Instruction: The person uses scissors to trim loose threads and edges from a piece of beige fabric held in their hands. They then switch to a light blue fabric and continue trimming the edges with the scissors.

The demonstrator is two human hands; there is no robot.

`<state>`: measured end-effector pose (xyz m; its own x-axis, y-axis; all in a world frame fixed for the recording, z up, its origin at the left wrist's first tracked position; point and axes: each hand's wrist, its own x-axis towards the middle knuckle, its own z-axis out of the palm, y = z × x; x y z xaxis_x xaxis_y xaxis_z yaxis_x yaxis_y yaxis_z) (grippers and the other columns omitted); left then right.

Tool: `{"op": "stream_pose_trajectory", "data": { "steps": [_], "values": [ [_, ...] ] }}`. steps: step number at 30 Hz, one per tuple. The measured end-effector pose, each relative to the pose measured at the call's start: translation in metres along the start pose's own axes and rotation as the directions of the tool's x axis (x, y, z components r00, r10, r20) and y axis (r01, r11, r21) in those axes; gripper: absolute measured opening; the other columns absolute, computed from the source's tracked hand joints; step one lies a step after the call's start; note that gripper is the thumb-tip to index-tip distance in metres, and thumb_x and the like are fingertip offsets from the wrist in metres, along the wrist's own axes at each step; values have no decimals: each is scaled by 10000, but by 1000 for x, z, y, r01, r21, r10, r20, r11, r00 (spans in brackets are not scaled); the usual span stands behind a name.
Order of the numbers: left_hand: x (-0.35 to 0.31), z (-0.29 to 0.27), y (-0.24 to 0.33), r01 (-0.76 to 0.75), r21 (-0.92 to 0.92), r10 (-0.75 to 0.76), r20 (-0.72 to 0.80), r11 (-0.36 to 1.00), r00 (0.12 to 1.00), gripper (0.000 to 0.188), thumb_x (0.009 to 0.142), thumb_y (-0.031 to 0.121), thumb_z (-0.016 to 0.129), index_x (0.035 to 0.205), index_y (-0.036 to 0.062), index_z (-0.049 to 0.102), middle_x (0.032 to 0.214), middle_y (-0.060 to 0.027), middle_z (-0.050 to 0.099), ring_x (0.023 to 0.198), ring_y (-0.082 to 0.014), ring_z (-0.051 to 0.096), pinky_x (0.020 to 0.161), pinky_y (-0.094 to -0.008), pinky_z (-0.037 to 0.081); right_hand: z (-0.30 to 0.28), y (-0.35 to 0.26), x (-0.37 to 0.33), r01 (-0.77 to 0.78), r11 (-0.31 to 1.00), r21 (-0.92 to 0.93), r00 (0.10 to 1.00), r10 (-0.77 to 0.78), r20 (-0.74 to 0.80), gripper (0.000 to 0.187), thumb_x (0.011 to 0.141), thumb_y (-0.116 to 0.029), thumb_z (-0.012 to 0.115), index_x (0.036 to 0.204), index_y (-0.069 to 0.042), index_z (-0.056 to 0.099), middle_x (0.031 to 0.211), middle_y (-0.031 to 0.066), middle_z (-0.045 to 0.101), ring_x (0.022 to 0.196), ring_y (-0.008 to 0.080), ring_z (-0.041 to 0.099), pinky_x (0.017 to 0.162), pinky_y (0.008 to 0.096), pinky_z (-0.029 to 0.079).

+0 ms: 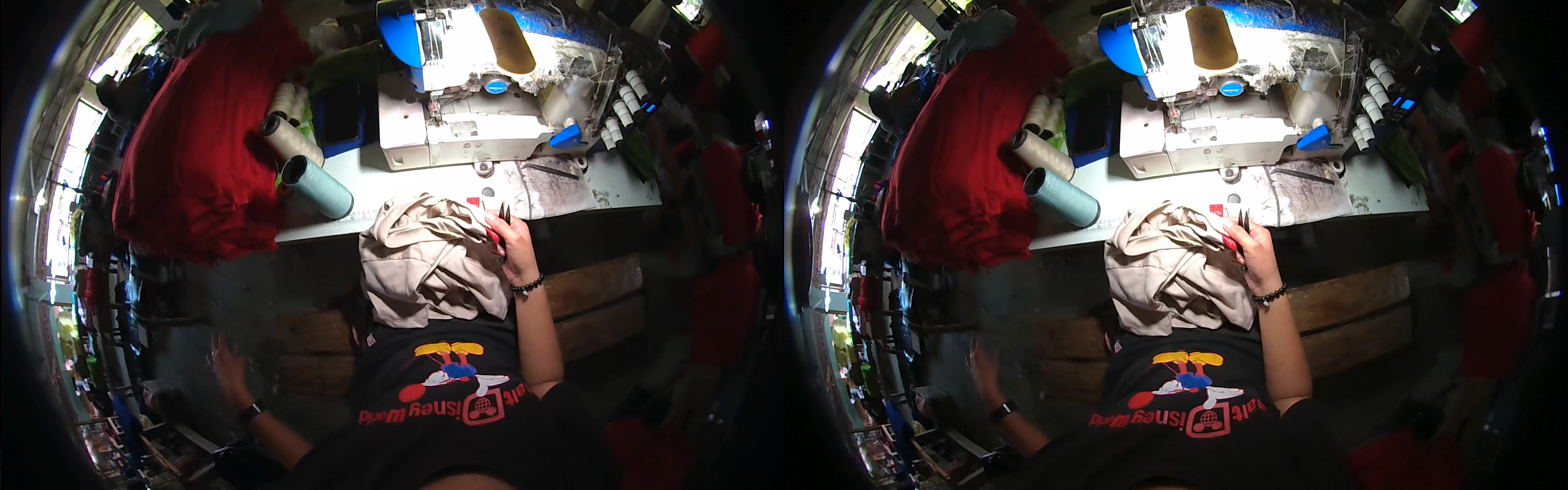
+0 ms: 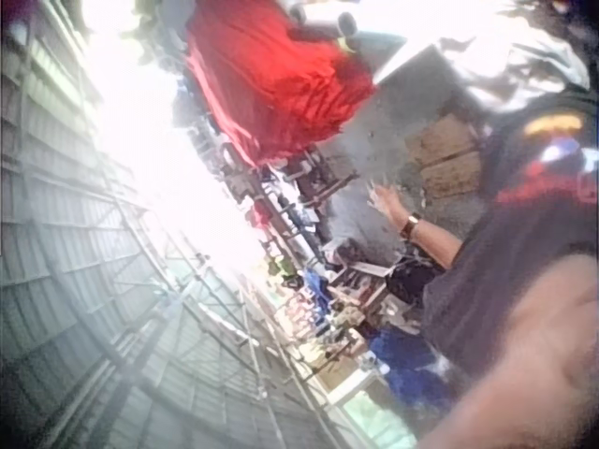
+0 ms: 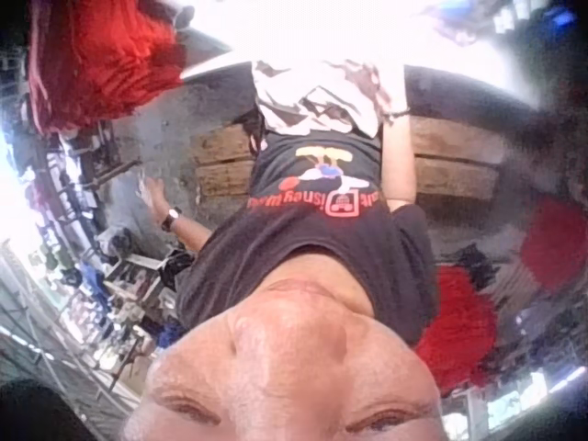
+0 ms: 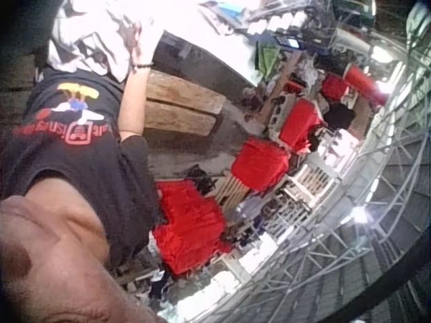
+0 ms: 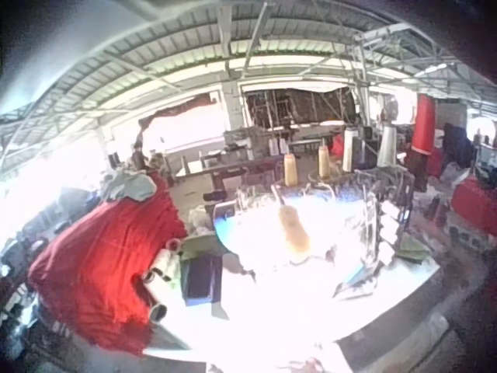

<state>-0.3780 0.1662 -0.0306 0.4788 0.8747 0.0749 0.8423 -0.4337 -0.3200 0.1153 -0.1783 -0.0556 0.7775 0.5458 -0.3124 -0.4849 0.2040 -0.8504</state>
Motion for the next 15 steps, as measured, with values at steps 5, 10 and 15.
{"op": "stream_pose_trajectory", "data": {
  "steps": [5, 10, 15],
  "values": [
    [7, -86, 144, -152, -734, 56, -154, 662, 986, 244, 844, 65, 619, 1088, 61, 616, 1122, -126, 600, 891, -231, 640, 755, -329, 511, 6, 0, 2, -20, 1000, -16, 998, 21, 53, 160, 892, -147, 579, 981, -19, 616, 632, -62, 513, 421, 3, 334, 387, 161, 282],
    [13, -138, 279, -488, -837, 246, -433, 248, 867, 200, 819, 52, 647, 1019, 59, 651, 984, -101, 622, 813, -198, 629, 702, -303, 504, 8, 4, -1, -23, 948, 319, 1000, 27, -8, 270, 906, -80, 501, 1166, -19, 543, 740, -26, 530, 447, 21, 341, 402, 180, 279],
    [13, -141, 369, -706, -700, 466, -593, 105, 657, 215, 783, 133, 667, 993, 87, 654, 1004, -63, 614, 905, -238, 602, 776, -332, 460, 9, 13, 8, -76, 823, 563, 992, 5, 126, 334, 925, -57, 458, 1258, -37, 465, 726, -38, 473, 472, 36, 340, 422, 190, 295]
  ]
}}
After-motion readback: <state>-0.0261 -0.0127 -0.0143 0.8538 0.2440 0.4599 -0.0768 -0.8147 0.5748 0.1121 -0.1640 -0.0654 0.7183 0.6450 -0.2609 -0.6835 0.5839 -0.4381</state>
